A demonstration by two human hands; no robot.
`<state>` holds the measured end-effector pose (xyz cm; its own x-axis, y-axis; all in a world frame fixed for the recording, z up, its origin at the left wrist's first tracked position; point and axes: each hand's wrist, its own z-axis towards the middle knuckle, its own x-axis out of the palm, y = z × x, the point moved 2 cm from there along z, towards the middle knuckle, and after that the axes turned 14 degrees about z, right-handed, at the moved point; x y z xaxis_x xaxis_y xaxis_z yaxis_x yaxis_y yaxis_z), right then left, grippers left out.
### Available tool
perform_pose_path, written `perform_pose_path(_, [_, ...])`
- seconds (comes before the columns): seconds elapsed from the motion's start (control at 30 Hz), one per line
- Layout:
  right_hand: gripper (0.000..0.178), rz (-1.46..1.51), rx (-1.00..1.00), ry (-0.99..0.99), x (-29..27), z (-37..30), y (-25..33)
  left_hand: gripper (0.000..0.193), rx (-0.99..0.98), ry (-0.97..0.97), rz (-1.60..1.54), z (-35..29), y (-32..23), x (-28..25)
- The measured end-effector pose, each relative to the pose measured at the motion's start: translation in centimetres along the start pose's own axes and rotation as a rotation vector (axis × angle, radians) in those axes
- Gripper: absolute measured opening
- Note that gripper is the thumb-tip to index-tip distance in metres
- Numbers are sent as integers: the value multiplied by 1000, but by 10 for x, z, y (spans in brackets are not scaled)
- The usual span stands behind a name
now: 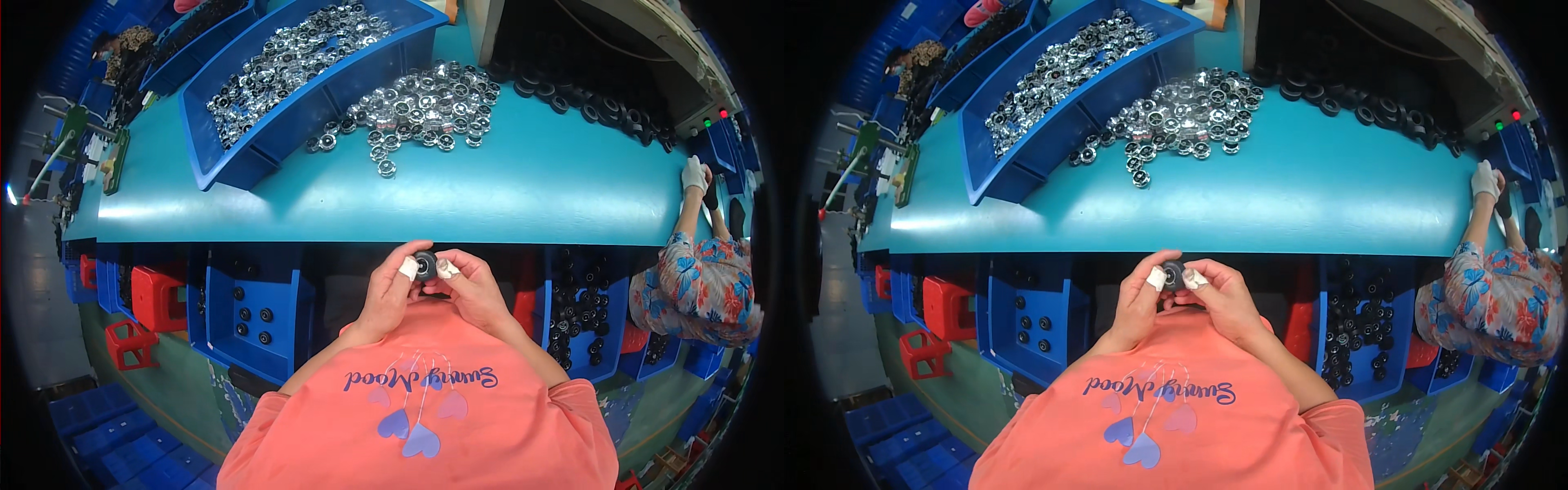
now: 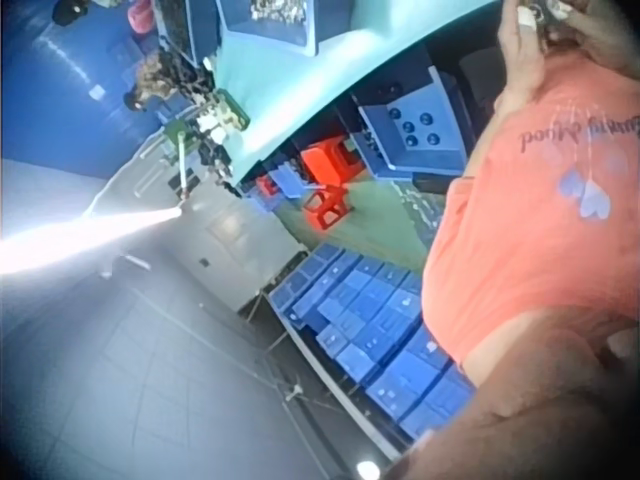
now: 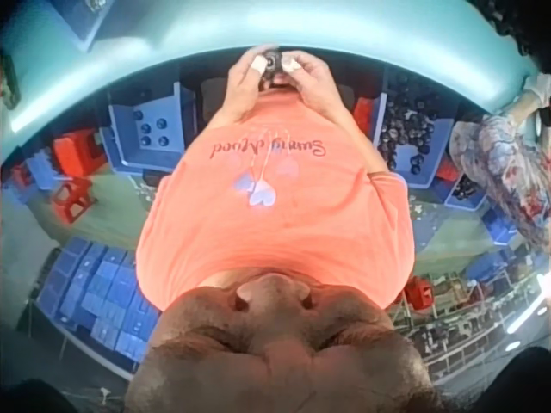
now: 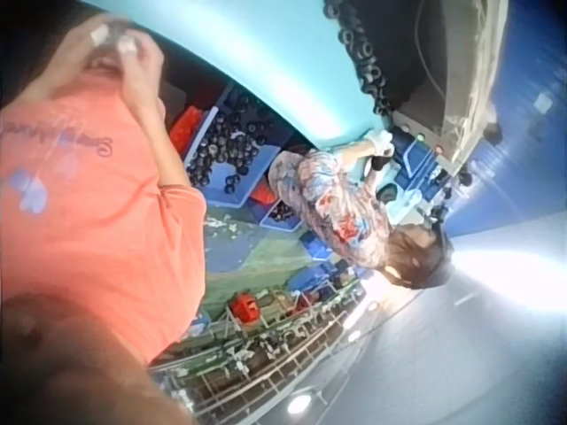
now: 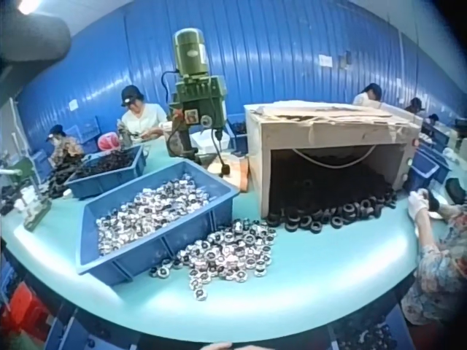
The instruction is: Assembling small plastic components and rubber seals at a factory workbench.
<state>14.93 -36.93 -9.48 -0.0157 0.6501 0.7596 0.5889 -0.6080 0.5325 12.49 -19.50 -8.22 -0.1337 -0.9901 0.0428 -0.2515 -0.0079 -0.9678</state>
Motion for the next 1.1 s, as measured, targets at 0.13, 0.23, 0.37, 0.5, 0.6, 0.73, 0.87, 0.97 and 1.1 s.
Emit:
perform_pose_path(0.13, [25, 91, 38, -38, -1, 1, 2, 48, 89, -1, 47, 1, 3, 6])
perform_pose_path(0.23, [24, 169, 35, -3, -6, 3, -4, 58, 124, -30, 140, 3, 8, 5])
perform_pose_path(0.37, [23, 102, 32, -32, -1, 1, 0, 61, 101, 7, 324, 1, 0, -1])
perform_pose_path(0.5, [23, -30, -5, -25, -5, 1, 0, 58, 219, 29, 571, 1, -14, -1])
perform_pose_path(0.6, [23, -85, -63, -49, -10, 2, -1, 53, 166, 62, 374, 2, -14, -1])
perform_pose_path(0.73, [20, -55, -77, -97, -6, 1, 4, 44, -26, 92, 38, 3, -13, 1])
perform_pose_path(0.87, [17, -50, -116, -119, -6, 1, 3, 37, -68, 87, 43, 3, -14, 0])
perform_pose_path(0.97, [16, -119, -150, -107, -6, 0, 4, 36, -69, 64, 63, 2, -14, 1])
perform_pose_path(1.1, [16, -138, -160, -103, -9, 0, -1, 38, -77, 50, 19, 4, -12, 2])
